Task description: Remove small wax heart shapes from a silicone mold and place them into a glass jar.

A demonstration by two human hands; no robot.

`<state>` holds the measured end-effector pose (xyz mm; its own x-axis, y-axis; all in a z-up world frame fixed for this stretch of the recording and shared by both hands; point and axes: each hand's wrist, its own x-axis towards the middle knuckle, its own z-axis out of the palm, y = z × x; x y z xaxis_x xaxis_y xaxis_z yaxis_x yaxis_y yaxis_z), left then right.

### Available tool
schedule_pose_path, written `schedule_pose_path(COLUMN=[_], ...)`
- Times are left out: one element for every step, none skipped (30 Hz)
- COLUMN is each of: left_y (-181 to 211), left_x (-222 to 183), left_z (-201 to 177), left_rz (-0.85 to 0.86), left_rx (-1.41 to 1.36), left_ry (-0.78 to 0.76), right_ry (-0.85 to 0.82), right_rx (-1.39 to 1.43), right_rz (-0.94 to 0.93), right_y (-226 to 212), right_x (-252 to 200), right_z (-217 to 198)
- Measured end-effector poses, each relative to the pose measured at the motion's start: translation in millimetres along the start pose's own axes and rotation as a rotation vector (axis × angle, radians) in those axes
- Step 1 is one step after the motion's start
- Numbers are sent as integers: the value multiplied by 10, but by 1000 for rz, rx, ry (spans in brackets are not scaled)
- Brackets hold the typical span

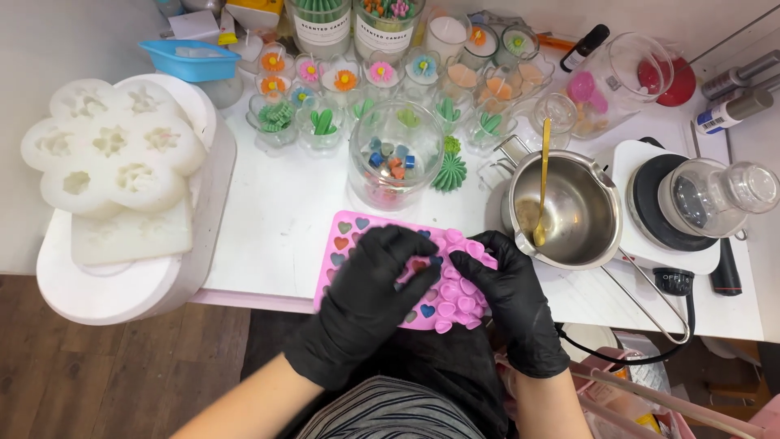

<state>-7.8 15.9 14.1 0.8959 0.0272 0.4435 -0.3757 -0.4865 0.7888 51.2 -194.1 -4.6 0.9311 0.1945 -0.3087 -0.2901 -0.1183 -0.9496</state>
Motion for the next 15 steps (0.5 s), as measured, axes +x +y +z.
schedule_pose_path(left_y=[-8,-16,-23,-20,-16,-12,-30,-48,-65,-83,-100,-117,-114,-111,-107], left_x=[-43,-84,-126,-120,-114,-96,-88,-85,-84,-89,-94,-103,-101,-101,-101], left_z=[58,116,174,188,203,219,235,247,257,268,279,286,276,268,261], left_rz=[-1,-23,-45,-45,-80,-111,-107,-116,-125,-124,-97,-71,-71,-99,-126], left_rx=[0,-48,-97,-98,-106,-116,-118,-109,-99,-99,-89,-78,-77,-97,-118], left_ry=[0,12,23,23,47,70,69,63,57,57,63,69,69,68,67], right_ry=[0,4,9,10,-12,-33,-30,-80,-129,-130,-157,-184,-185,-183,-181], right_rx=[0,42,84,83,187,290,290,386,481,481,540,600,600,610,619], right_rz=[1,19,36,36,59,78,76,68,61,60,70,82,82,115,148], right_y=[-21,-44,-67,-39,-13,6,26,48,71,60,49,40,-21,-80,-139], right_x=[-7,-15,-24,-23,-23,-18,-17,-15,-15,-16,-19,-24,-45,-68,-90], right_z=[15,29,42,47,49,48,47,52,58,68,79,93,125,156,185])
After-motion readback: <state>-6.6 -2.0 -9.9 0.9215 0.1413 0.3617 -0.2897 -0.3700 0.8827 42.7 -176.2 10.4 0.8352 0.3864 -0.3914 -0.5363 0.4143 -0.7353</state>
